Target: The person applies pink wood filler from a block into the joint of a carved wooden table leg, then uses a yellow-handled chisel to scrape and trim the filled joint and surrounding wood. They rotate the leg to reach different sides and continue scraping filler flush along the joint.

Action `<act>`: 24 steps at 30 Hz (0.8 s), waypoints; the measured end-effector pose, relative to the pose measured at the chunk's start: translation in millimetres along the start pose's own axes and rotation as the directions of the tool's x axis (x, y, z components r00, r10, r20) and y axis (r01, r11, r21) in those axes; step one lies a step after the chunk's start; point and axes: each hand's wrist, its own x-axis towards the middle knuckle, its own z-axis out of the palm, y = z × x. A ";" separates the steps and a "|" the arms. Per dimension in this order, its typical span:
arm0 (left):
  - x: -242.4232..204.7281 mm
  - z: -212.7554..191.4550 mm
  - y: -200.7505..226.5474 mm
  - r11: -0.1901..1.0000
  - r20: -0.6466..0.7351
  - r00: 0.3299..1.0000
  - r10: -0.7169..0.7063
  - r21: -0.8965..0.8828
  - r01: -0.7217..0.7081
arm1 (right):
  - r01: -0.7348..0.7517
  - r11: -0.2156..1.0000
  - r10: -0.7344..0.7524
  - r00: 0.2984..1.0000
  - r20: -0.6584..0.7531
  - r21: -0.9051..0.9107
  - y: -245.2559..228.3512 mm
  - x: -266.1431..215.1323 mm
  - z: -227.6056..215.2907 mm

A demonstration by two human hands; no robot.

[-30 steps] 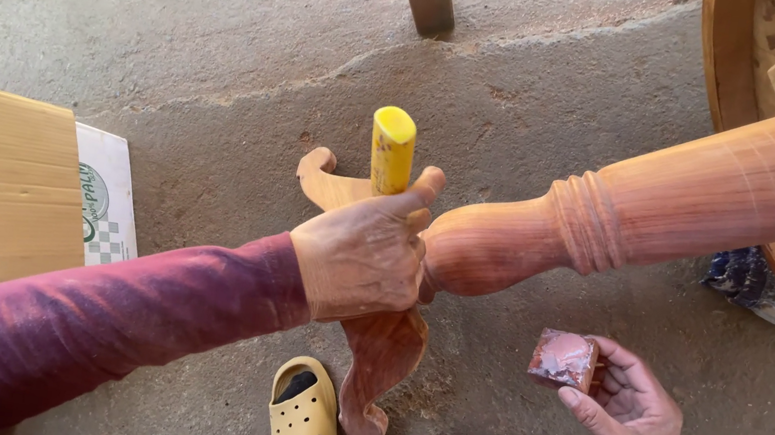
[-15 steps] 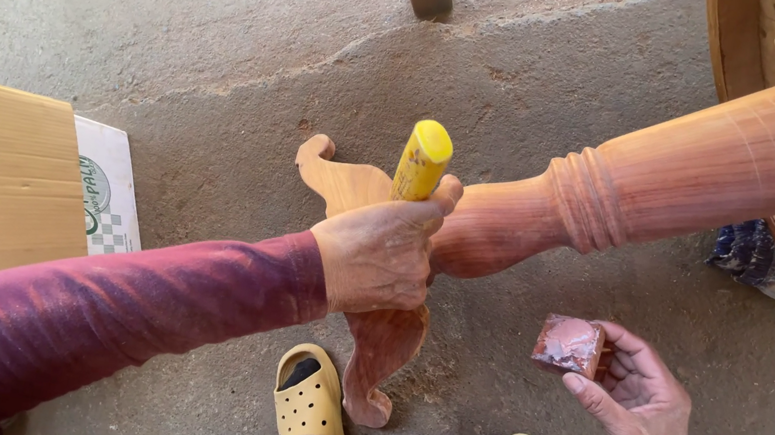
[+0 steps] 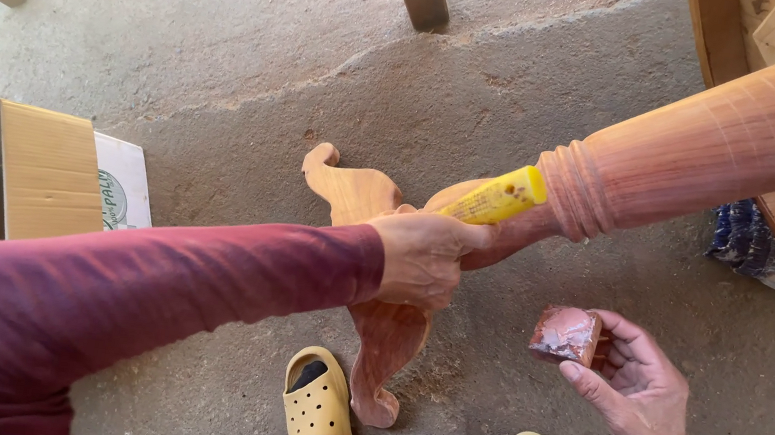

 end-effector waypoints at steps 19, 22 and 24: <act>13.9 15.5 -16.6 0.990 0.027 0.997 -0.066 -0.124 0.068 | 0.047 0.999 -0.047 0.997 -0.057 -0.008 -0.8 -15.1 -11.7; 5.4 8.8 -17.4 0.985 0.055 0.996 -0.073 -0.155 0.080 | 0.037 0.999 -0.037 0.999 -0.015 -0.001 -1.6 -12.4 -6.9; -5.2 -3.0 -23.2 0.983 0.130 0.990 -0.053 -0.165 0.074 | 0.058 0.998 -0.058 0.998 0.014 -0.004 -2.4 -10.9 -5.2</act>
